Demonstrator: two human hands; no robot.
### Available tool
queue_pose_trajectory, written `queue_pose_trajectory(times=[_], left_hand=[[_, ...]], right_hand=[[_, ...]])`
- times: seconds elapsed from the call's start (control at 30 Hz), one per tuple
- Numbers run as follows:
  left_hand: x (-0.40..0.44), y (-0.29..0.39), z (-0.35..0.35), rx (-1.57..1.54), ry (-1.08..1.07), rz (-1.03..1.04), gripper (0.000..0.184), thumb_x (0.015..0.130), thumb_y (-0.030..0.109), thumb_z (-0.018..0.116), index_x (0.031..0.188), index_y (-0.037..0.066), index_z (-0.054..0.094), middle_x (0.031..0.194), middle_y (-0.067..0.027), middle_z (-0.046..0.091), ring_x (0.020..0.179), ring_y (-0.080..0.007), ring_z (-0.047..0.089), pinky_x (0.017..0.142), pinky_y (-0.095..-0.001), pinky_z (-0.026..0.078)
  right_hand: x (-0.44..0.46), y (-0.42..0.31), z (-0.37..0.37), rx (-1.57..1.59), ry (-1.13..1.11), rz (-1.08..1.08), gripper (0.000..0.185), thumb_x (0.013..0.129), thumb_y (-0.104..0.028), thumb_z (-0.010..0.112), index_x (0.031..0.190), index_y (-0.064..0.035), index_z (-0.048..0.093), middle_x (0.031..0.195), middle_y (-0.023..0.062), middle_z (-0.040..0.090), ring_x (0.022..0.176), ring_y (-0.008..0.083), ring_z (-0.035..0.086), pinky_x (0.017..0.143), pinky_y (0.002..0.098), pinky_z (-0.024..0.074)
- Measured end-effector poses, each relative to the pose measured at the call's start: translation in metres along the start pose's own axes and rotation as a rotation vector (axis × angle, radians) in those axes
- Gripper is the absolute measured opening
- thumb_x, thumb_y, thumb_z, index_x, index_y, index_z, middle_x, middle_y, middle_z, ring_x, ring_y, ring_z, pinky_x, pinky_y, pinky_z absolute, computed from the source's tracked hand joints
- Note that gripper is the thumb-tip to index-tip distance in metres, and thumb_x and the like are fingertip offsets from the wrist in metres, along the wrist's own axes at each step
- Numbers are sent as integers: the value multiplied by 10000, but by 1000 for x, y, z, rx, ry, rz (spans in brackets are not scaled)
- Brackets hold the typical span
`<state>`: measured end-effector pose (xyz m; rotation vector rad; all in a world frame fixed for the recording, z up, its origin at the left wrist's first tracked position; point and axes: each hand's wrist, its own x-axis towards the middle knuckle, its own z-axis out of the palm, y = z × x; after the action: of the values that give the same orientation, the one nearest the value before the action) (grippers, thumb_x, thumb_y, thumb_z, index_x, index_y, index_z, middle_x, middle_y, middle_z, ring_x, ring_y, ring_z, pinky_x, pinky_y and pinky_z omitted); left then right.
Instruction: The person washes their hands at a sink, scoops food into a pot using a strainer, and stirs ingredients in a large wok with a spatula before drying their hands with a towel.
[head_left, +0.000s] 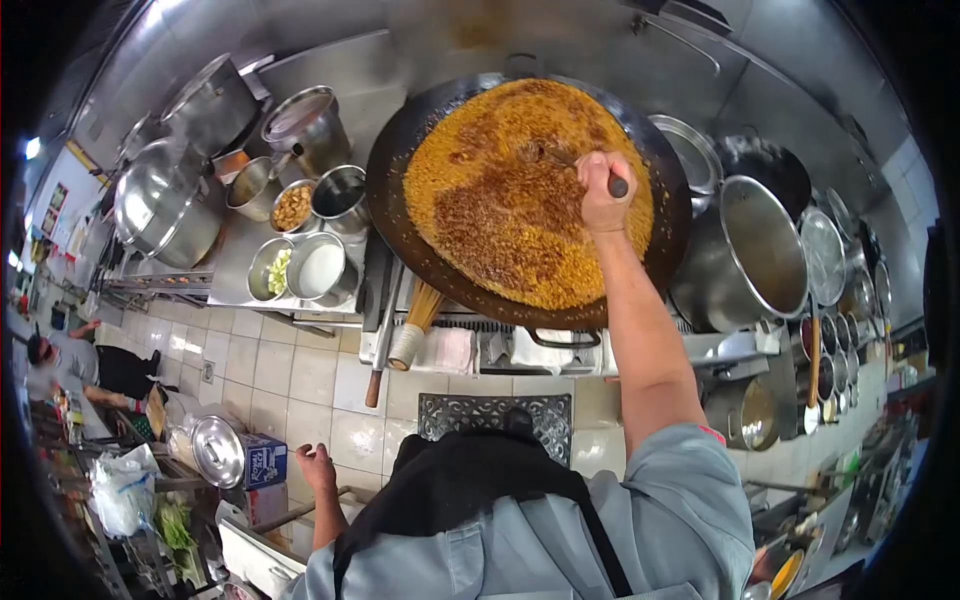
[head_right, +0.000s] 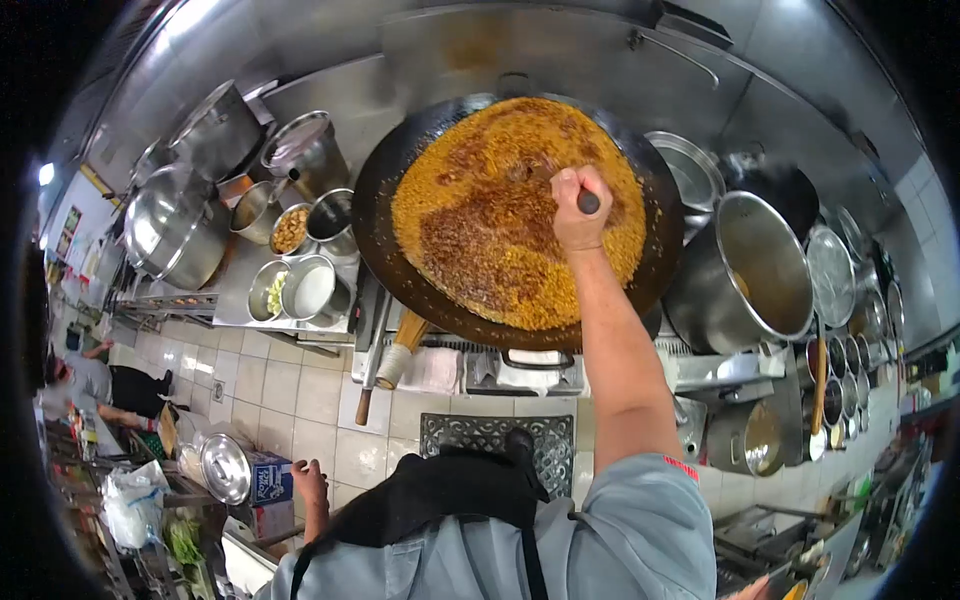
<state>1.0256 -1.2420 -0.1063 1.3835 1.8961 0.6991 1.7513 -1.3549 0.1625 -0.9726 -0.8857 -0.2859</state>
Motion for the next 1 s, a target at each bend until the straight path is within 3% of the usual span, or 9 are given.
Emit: queue_pose_trajectory(times=[0.07, 0.13, 0.37, 0.6, 1.0], left_hand=[[6, -31, -6, 49, 62, 58, 423, 900, 208, 686, 1222, 3, 503, 939, -169, 632, 663, -226, 618, 655, -387, 521], [-23, -16, -19, -40, 35, -49, 401, 912, 184, 692, 1218, 8, 500, 948, -159, 616, 656, -215, 609, 623, -380, 516], [-57, -5, -32, -106, 16, -163, 384, 931, 153, 684, 1232, 30, 480, 942, -127, 599, 631, -178, 583, 512, -341, 467], [-15, -1, -23, -142, -94, -102, 395, 938, 163, 679, 1253, 45, 471, 957, -127, 610, 614, -169, 574, 488, -329, 455], [58, 27, -18, -247, -305, 11, 369, 970, 186, 668, 1248, 69, 456, 984, -113, 592, 654, -166, 601, 477, -294, 453]], right_hand=[[29, 17, 6, 109, 44, 17, 311, 1019, -65, 541, 733, -56, 420, 649, 42, 526, 617, 121, 506, 589, 304, 445], [62, 24, 11, 228, 91, 34, 323, 1021, -86, 548, 724, -64, 424, 620, 38, 505, 598, 126, 503, 581, 318, 448], [122, -3, 3, 196, 211, 251, 336, 1003, -97, 582, 701, -71, 437, 573, 40, 463, 508, 152, 458, 541, 343, 435], [76, -58, -4, 195, 255, 313, 302, 991, -87, 591, 728, -81, 444, 571, 26, 425, 495, 148, 427, 522, 356, 421], [-34, -198, -6, 152, 250, 354, 341, 995, -129, 583, 703, -104, 408, 591, 19, 415, 538, 159, 415, 622, 387, 451]])
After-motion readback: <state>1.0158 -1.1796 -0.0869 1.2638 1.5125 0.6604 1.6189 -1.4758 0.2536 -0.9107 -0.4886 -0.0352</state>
